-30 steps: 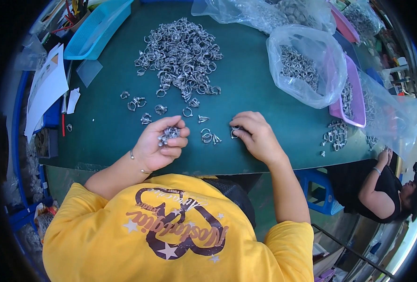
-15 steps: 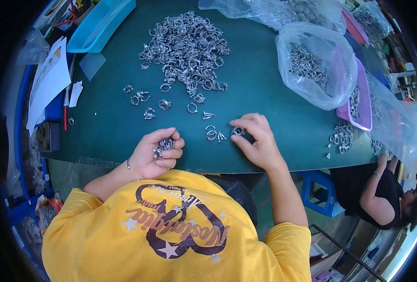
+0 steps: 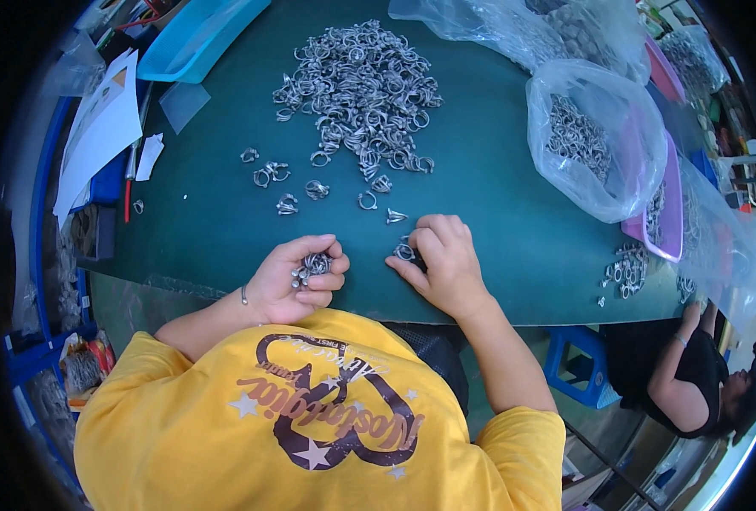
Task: The person sorts through a pile of small metal ring-like parts on a table, picking them up by hand and placing them into different piles or containers.
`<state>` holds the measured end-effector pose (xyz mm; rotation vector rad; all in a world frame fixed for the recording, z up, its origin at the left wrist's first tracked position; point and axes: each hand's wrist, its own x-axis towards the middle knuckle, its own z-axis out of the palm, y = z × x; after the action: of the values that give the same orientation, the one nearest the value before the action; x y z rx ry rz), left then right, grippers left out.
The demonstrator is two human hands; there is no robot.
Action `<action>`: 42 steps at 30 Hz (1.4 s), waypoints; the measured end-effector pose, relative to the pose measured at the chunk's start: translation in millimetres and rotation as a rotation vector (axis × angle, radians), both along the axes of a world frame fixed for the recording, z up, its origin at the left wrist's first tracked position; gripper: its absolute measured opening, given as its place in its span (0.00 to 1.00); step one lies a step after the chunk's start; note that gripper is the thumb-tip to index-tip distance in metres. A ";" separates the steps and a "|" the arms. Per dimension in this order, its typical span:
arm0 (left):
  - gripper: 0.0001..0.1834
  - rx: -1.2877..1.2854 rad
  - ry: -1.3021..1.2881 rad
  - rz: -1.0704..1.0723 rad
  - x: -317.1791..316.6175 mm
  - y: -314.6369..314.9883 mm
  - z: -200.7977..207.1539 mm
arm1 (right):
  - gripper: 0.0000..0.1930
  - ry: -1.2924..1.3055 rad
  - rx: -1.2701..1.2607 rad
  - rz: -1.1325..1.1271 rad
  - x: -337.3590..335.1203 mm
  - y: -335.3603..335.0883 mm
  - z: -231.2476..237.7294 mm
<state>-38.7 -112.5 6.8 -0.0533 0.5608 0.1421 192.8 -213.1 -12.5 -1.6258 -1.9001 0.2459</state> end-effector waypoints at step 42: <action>0.21 -0.123 -0.326 0.041 -16.5 -6.7 -27.0 | 0.08 0.539 0.016 0.327 -86.3 48.3 46.5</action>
<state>-55.2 -119.2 -20.2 -0.2037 0.2427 0.1353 106.5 -164.8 34.0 -1.0814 -1.7151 0.7230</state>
